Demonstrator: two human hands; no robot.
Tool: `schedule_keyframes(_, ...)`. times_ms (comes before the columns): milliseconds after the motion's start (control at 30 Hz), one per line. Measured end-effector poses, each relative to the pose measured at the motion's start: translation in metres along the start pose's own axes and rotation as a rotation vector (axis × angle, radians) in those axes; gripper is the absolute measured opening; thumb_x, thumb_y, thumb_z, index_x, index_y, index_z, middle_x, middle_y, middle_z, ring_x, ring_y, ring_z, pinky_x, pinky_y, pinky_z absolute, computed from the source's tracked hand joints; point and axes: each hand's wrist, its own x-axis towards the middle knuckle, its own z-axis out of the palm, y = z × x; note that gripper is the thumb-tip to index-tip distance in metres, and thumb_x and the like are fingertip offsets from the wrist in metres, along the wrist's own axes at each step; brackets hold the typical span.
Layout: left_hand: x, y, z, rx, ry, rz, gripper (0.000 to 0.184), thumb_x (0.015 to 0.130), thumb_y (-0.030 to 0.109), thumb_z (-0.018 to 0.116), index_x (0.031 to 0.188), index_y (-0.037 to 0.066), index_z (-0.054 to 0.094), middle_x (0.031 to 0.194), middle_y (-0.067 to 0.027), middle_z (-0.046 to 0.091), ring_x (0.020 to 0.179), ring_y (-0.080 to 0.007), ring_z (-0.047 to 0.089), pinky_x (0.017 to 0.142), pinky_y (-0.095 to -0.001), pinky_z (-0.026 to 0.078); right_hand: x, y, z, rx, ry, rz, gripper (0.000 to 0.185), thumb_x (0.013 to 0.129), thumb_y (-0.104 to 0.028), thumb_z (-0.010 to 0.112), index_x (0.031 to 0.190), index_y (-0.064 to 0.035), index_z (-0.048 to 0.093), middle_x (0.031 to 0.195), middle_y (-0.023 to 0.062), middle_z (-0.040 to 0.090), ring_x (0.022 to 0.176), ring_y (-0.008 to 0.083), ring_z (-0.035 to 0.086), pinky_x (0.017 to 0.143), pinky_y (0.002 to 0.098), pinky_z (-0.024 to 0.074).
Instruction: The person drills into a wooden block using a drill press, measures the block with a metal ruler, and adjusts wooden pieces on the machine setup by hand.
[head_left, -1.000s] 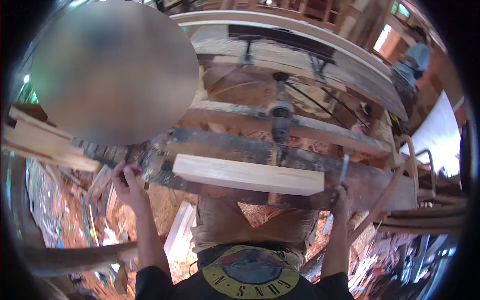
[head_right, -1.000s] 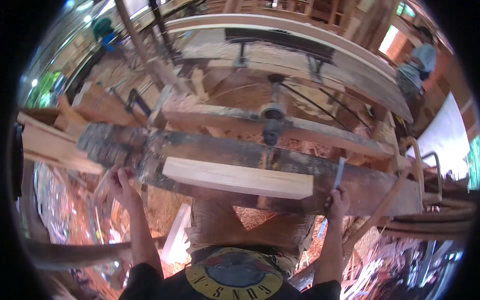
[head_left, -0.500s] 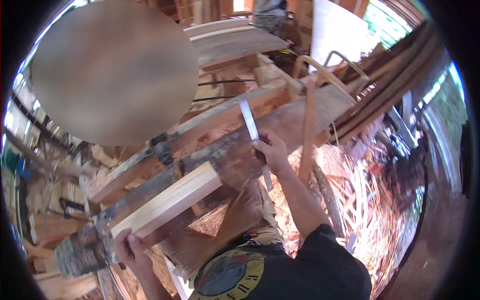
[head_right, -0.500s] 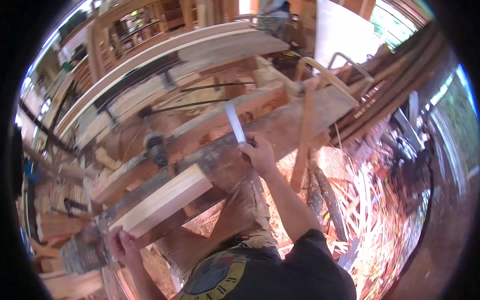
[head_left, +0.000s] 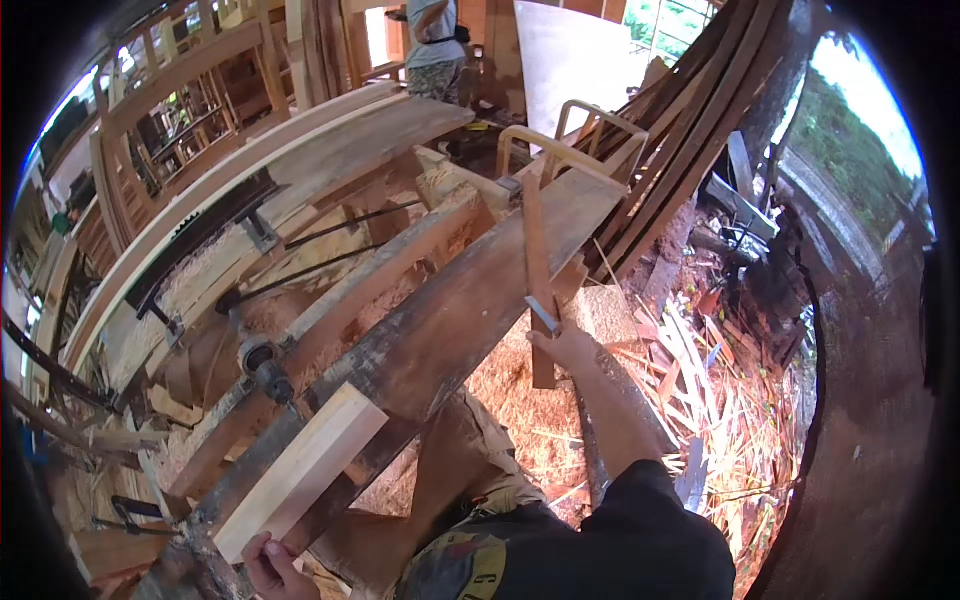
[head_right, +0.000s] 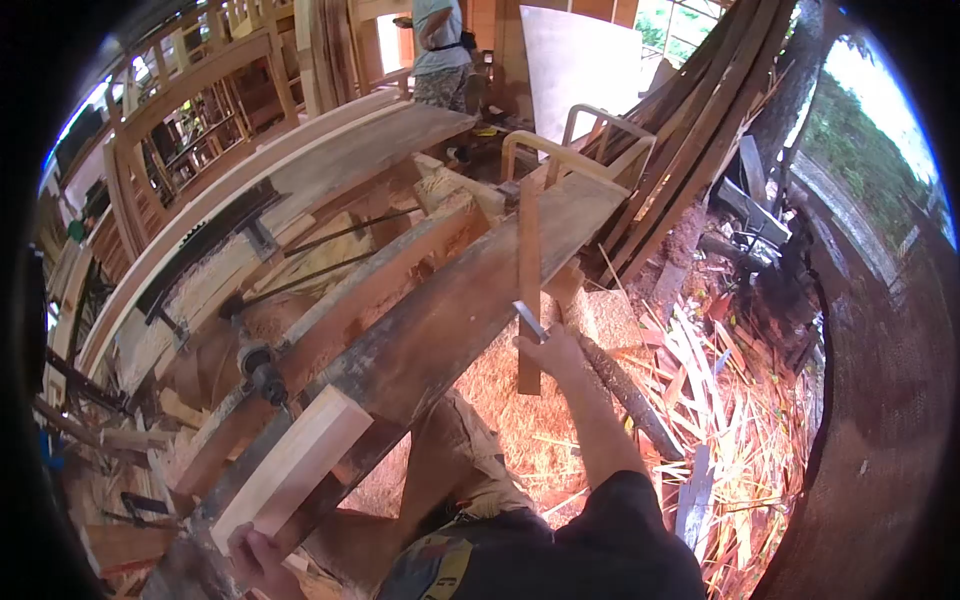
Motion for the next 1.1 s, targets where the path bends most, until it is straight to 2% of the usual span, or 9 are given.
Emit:
schedule_keyframes(67,-0.002,-0.007,0.011,-0.028,-0.016,0.072,0.025,0.104,0.019,0.066,0.112,-0.004,0.069,0.086,-0.0126,0.068,0.076,-0.0209,0.063,0.07,-0.034,0.053,-0.007,-0.006,0.005,-0.023,-0.002,-0.01,0.092,0.071,-0.078,0.08,0.115,0.0019,0.068,0.107,0.0234,0.074,0.104,0.0409,0.072,0.095,0.0487,0.0552)
schedule_keyframes(300,0.002,-0.005,0.018,0.08,-0.153,0.392,0.024,0.104,0.017,0.066,0.112,-0.005,0.07,0.088,-0.0126,0.069,0.071,-0.0214,0.063,0.064,-0.0349,0.054,-0.015,0.008,0.012,0.146,0.224,0.089,0.058,0.076,-0.048,0.076,0.11,-0.0028,0.068,0.101,0.0256,0.075,0.102,0.0429,0.073,0.092,0.0506,0.0559)
schedule_keyframes(433,-0.011,0.018,0.019,-0.084,-0.077,0.082,0.023,0.104,0.016,0.067,0.111,-0.006,0.07,0.086,-0.0129,0.068,0.07,-0.0206,0.062,0.063,-0.0334,0.053,-0.034,0.058,0.031,0.254,0.367,0.308,0.058,0.08,-0.049,0.073,0.116,-0.0047,0.065,0.101,0.0251,0.075,0.101,0.045,0.073,0.093,0.053,0.0546)
schedule_keyframes(567,-0.008,0.002,0.021,-0.015,-0.005,0.206,0.021,0.105,0.016,0.066,0.103,-0.004,0.07,0.083,-0.0115,0.066,0.066,-0.019,0.057,0.059,-0.0314,0.048,-0.057,0.113,0.053,0.209,0.363,0.527,0.059,0.084,-0.053,0.073,0.118,-0.0038,0.068,0.106,0.0247,0.076,0.104,0.0454,0.072,0.094,0.0536,0.0538)
schedule_keyframes(667,-0.009,-0.003,0.017,-0.077,-0.114,0.14,0.016,0.105,0.009,0.058,0.115,-0.001,0.065,0.083,-0.0035,0.057,0.073,-0.0104,0.053,0.063,-0.0262,0.044,-0.066,0.169,0.082,0.267,0.231,0.557,0.059,0.082,-0.051,0.077,0.118,-0.0047,0.072,0.105,0.0209,0.077,0.103,0.0444,0.073,0.092,0.0526,0.055)
schedule_keyframes(733,-0.008,-0.003,0.015,-0.125,-0.109,0.119,0.017,0.102,0.007,0.059,0.114,-0.002,0.066,0.087,-0.0067,0.063,0.071,-0.0111,0.059,0.063,-0.0249,0.048,-0.065,0.211,0.108,0.204,0.243,0.603,0.062,0.082,-0.052,0.078,0.122,-0.005,0.071,0.104,0.0209,0.078,0.103,0.0436,0.074,0.09,0.0514,0.0562)
schedule_keyframes(800,-0.005,0.006,0.01,-0.145,-0.114,0.082,0.017,0.099,0.005,0.062,0.113,-0.003,0.067,0.091,-0.0088,0.067,0.07,-0.0111,0.063,0.063,-0.0253,0.052,-0.091,0.192,0.087,0.256,0.222,0.661,0.064,0.081,-0.055,0.079,0.123,-0.0073,0.072,0.107,0.0202,0.078,0.107,0.0424,0.074,0.091,0.0493,0.0574)
schedule_keyframes(1067,-0.004,0.011,0.001,-0.097,0.006,0.172,0.01,0.095,0.0,0.066,0.104,-0.002,0.07,0.088,-0.0105,0.071,0.068,-0.013,0.066,0.064,-0.0266,0.053,-0.05,0.338,0.152,0.005,0.159,0.459,0.067,0.081,-0.056,0.078,0.128,-0.0093,0.071,0.114,0.022,0.077,0.111,0.0418,0.073,0.094,0.0498,0.058)
schedule_keyframes(1100,-0.003,0.013,-0.002,-0.11,0.009,0.193,0.01,0.095,0.0,0.066,0.103,-0.002,0.07,0.087,-0.0101,0.071,0.069,-0.0133,0.067,0.065,-0.0269,0.054,-0.063,0.273,0.12,0.007,0.234,0.491,0.065,0.087,-0.052,0.073,0.134,-0.0072,0.068,0.121,0.0245,0.075,0.114,0.0416,0.072,0.098,0.0518,0.0577)
